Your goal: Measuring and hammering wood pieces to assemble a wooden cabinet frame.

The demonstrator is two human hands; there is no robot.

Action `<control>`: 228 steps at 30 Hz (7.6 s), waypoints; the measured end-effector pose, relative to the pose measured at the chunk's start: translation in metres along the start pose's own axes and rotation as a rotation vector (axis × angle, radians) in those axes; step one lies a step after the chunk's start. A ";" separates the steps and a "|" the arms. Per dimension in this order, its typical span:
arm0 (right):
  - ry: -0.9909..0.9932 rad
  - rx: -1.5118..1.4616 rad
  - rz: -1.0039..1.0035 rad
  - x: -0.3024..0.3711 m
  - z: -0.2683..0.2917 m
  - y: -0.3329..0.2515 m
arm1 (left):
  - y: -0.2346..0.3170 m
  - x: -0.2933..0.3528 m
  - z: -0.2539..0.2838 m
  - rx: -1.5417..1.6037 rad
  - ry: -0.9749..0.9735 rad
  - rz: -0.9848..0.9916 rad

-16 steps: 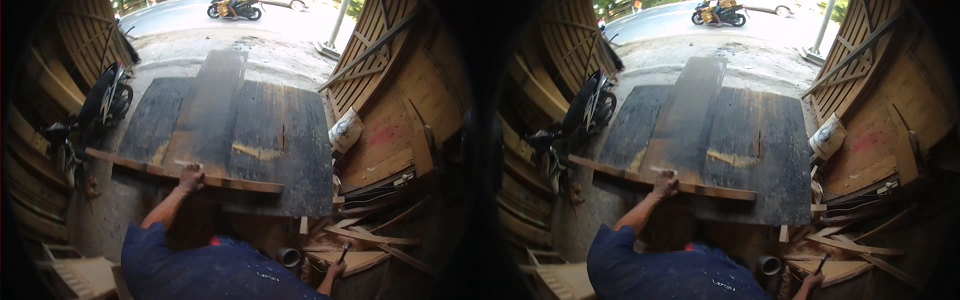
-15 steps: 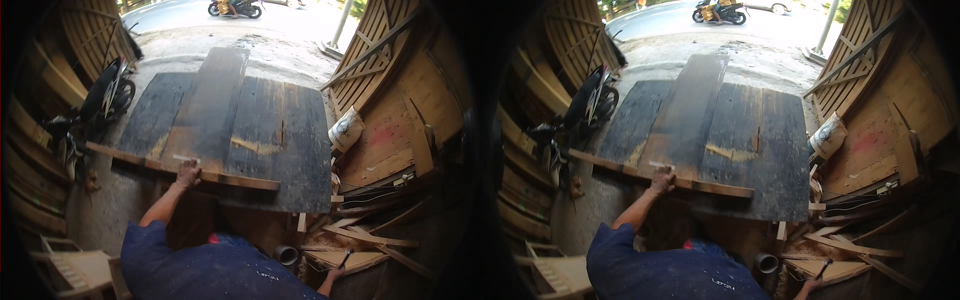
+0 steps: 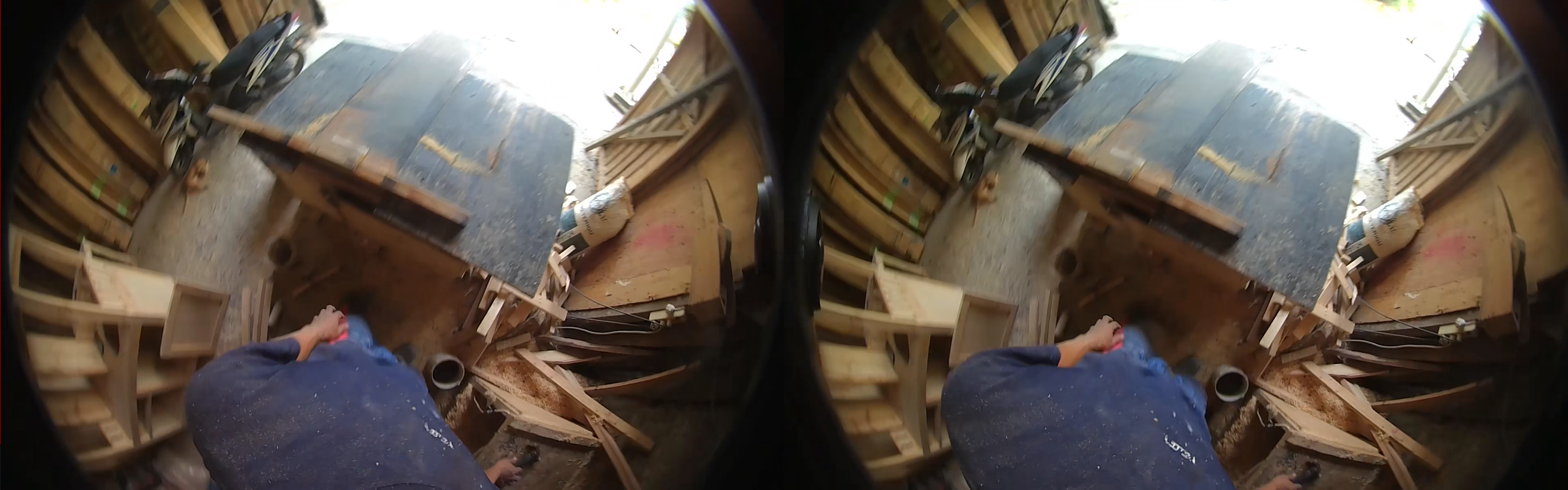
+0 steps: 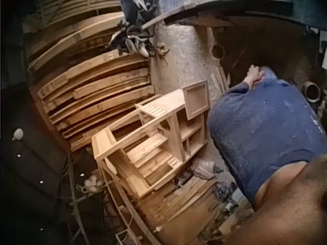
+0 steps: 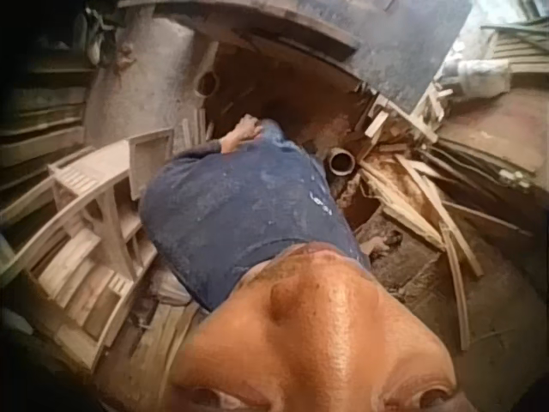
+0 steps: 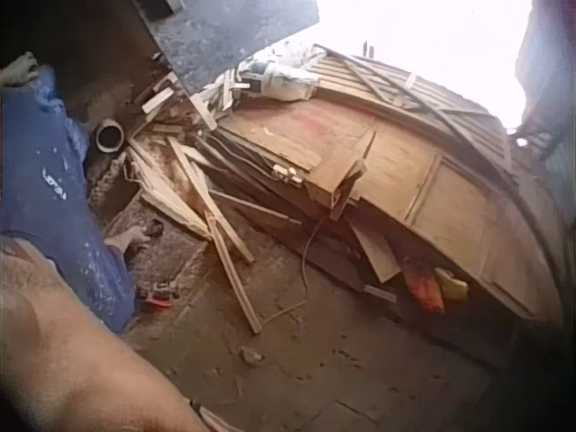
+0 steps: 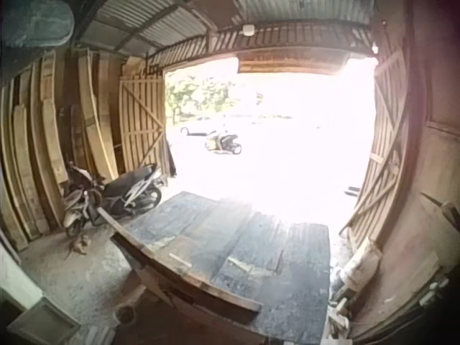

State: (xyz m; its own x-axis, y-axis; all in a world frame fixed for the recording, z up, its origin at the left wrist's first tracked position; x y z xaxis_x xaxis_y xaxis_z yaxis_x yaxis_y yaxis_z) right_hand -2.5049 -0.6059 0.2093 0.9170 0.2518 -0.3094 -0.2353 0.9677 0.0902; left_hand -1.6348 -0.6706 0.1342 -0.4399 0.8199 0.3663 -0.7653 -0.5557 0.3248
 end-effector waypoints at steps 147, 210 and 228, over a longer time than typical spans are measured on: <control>-2.604 0.033 0.363 1.410 -0.110 0.159 | -0.873 0.511 -0.326 2.161 1.301 1.511; -0.616 -0.068 1.617 1.450 -0.353 0.096 | -0.695 0.409 -0.376 2.730 0.351 1.434; -0.845 -0.214 1.559 1.450 -0.315 0.117 | -0.702 0.388 -0.356 2.515 0.371 1.414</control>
State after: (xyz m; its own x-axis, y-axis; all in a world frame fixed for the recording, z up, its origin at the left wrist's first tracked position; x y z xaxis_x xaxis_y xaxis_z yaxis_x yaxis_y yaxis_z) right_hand -1.3048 -0.1245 -0.5273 -0.2887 0.8390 0.4613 -0.9316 -0.1350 -0.3375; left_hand -1.4355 0.0862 -0.2623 -0.0974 0.1182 0.9882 0.8248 0.5653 0.0137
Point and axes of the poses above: each hand's wrist, its own x-axis away from the middle knuckle, its own z-axis out of the back of the hand, y = z × x, the point moved 10 cm from there along -x, towards the middle knuckle, and after that the axes turned 12 degrees about y, right-handed, at the moved point
